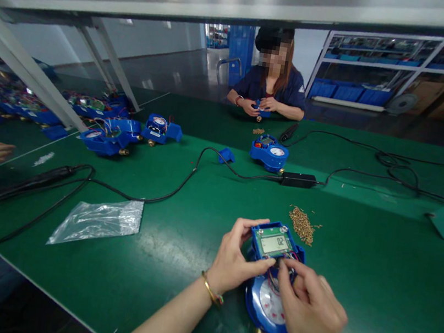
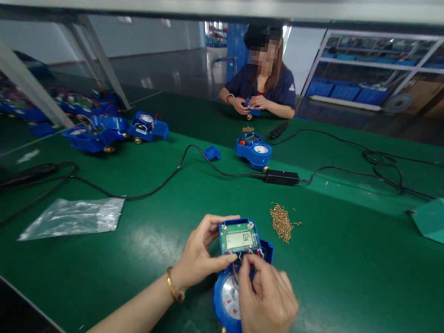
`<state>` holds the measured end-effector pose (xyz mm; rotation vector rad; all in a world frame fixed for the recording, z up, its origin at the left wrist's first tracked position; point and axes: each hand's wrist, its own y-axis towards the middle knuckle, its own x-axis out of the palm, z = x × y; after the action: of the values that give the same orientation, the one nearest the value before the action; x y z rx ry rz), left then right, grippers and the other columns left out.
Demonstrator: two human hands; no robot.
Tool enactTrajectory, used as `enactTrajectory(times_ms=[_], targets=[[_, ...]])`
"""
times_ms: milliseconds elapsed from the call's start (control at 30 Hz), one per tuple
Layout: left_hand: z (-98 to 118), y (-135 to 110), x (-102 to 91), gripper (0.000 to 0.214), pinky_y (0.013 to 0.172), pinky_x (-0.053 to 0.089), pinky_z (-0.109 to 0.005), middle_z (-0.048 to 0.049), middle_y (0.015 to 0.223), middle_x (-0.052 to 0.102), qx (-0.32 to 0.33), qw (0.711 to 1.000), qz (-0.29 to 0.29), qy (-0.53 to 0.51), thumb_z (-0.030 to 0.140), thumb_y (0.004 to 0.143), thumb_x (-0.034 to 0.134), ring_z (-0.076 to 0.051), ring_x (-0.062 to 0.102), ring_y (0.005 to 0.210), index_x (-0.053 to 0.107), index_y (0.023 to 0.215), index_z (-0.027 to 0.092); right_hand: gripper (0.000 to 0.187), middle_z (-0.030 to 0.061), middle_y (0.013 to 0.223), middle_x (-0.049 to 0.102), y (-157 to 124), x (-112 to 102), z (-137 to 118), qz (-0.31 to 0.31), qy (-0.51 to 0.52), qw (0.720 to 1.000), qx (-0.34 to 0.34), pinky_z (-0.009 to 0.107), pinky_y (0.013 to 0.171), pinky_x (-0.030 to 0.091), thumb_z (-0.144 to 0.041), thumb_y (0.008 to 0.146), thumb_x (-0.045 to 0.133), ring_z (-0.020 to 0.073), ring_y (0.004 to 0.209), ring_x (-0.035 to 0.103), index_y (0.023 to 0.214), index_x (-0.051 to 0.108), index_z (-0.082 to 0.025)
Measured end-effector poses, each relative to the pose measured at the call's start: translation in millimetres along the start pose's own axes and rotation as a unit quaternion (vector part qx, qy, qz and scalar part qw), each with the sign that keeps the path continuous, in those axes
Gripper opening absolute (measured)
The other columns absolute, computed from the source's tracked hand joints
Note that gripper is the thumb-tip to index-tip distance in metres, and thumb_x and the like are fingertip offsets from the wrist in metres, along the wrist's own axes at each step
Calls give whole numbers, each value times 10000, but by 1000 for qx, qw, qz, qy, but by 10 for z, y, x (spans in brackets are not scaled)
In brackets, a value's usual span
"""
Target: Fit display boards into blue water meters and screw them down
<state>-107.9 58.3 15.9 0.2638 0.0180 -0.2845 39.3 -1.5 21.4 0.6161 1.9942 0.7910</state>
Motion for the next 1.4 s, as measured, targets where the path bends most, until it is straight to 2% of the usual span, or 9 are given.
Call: enactTrajectory(times_ms=[167, 433, 600, 767, 867, 933, 1100, 1267, 1400], targets=[[-78, 65, 1, 641, 1036, 489, -355, -94, 1308, 587, -9, 996, -39, -74, 272, 728, 805, -241, 601, 1196, 467, 1271, 221, 223, -94, 505, 363, 8, 14, -16, -12, 19, 1000, 6, 225, 506, 352, -313, 974, 574, 84, 434, 421, 852, 665, -152], [30, 168, 25, 667, 987, 494, -382, -74, 1214, 648, -25, 999, -24, 18, 351, 618, 897, -250, 628, 1119, 554, 1172, 210, 296, -89, 493, 373, 13, 22, -3, -41, 18, 999, 4, 232, 490, 349, -354, 985, 529, 91, 422, 420, 788, 643, -165], [55, 193, 28, 642, 920, 524, -378, -65, 1162, 676, -32, 998, -33, 43, 391, 622, 894, -240, 659, 1046, 561, 1143, 218, 311, -88, 480, 358, 14, 10, 2, -46, 18, 999, -1, 229, 465, 351, -361, 996, 510, 98, 417, 420, 808, 660, -163], [8, 182, 27, 644, 943, 524, -379, -60, 1175, 681, -12, 998, -28, 48, 397, 620, 896, -238, 660, 1067, 563, 1143, 224, 186, -56, 568, 521, 9, -72, 105, -82, 81, 993, -26, 212, 505, 413, -269, 981, 550, 83, 464, 494, 955, 683, -142], [-16, 169, 39, 639, 952, 524, -373, -57, 1180, 682, 1, 999, -14, 50, 369, 625, 895, -232, 659, 1078, 556, 1147, 225, 97, -18, 709, 649, -1, -135, 164, -100, 116, 987, -54, 205, 623, 474, -199, 956, 589, 84, 572, 584, 990, 669, -158], [-25, 162, 49, 636, 964, 519, -369, -57, 1189, 679, 12, 998, -5, 54, 348, 628, 893, -227, 657, 1088, 550, 1150, 223, 64, -16, 727, 663, -13, -163, 171, -100, 123, 985, -67, 207, 671, 485, -180, 950, 598, 87, 605, 605, 972, 657, -168], [-36, 154, 66, 636, 955, 518, -349, -50, 1176, 683, 37, 996, 3, 83, 289, 611, 883, -218, 659, 1081, 548, 1148, 217, 127, -65, 574, 509, 0, -174, 143, -57, 46, 997, -19, 206, 537, 412, -259, 964, 602, 71, 465, 478, 964, 639, -137], [-37, 156, 73, 621, 950, 521, -344, -54, 1163, 689, 44, 995, 13, 88, 289, 614, 870, -216, 666, 1064, 552, 1140, 204, 123, 11, 686, 600, 114, -182, 143, -77, -40, 990, -113, 289, 621, 402, -213, 973, 580, 136, 592, 542, 956, 652, -115], [-24, 153, 80, 618, 959, 523, -356, -67, 1167, 689, 42, 995, 17, 85, 298, 616, 868, -226, 666, 1065, 557, 1139, 191, 154, 40, 716, 627, 179, -211, 116, -95, -72, 984, -135, 320, 621, 375, -214, 988, 544, 171, 625, 557, 940, 648, -111]])
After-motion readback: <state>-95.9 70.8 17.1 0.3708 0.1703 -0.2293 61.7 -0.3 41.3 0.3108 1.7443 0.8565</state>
